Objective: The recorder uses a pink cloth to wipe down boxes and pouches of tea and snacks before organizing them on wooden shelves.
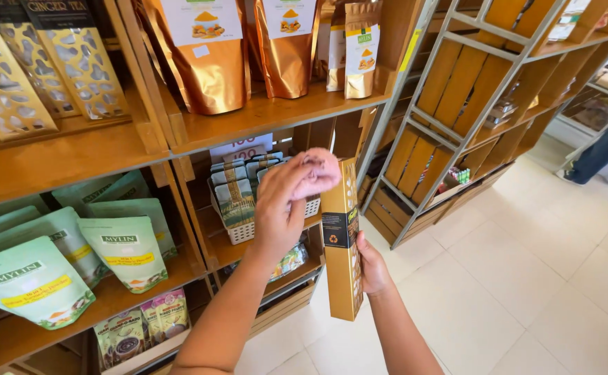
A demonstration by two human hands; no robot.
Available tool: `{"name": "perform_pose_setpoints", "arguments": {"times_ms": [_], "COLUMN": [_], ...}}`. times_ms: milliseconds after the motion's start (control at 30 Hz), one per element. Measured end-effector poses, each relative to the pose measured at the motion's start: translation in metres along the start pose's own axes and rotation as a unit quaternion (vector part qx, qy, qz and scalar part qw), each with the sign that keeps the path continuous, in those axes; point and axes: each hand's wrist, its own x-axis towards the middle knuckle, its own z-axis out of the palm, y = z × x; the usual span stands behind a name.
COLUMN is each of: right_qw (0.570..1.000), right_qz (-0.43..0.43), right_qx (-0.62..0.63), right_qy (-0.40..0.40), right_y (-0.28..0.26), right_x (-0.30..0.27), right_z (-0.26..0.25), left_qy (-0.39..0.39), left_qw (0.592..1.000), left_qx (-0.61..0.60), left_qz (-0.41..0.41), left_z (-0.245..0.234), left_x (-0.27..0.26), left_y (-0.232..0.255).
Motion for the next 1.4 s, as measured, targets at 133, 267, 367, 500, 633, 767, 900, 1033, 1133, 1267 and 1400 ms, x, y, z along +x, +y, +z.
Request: {"name": "perform_pose_setpoints", "arguments": {"times_ms": [133,267,367,500,633,767,900,1033,1133,1267,1400], "right_qw": [0.998,0.994,0.981,0.968,0.969,0.991,0.992,0.995,0.998,0.995,0.993], "right_qz": [0.011,0.032,0.045,0.061,0.057,0.006,-0.019,-0.038,-0.033,-0.092,-0.108], "right_qx": [0.031,0.063,0.087,0.101,0.118,0.057,0.063,0.048,-0.043,-0.023,-0.026], "right_qy": [-0.046,-0.089,-0.165,-0.222,-0.210,-0.124,-0.107,-0.074,-0.016,0.039,0.037], "right_y": [-0.017,-0.028,-0.046,-0.065,-0.084,-0.075,-0.093,-0.116,-0.135,-0.144,-0.138], "right_x": [0.007,0.018,0.031,0.048,0.060,0.091,0.091,0.100,0.094,0.090,0.090], "right_z": [0.010,-0.007,-0.020,-0.047,-0.071,-0.122,-0.129,-0.148,-0.146,-0.129,-0.118], "left_qy": [-0.036,-0.020,0.016,-0.052,-0.063,0.050,-0.010,-0.087,-0.098,-0.086,-0.137], "left_qw": [0.998,0.997,0.999,0.980,0.983,0.989,0.996,0.992,0.989,0.989,0.987], "left_qx": [-0.042,-0.045,0.019,0.173,0.166,0.129,0.089,0.092,0.067,0.107,0.083], "left_qz": [-0.033,-0.066,-0.039,0.079,0.034,0.043,-0.010,-0.026,-0.084,-0.058,0.005], "left_z": [0.007,0.017,0.030,0.071,0.097,0.126,0.167,0.184,0.182,0.190,0.211], "left_x": [0.014,0.006,0.026,0.024,0.030,0.038,0.040,0.032,0.035,0.039,0.017], "left_y": [0.019,-0.006,0.016,0.016,0.003,0.015,0.022,0.020,0.020,0.030,0.008]}}
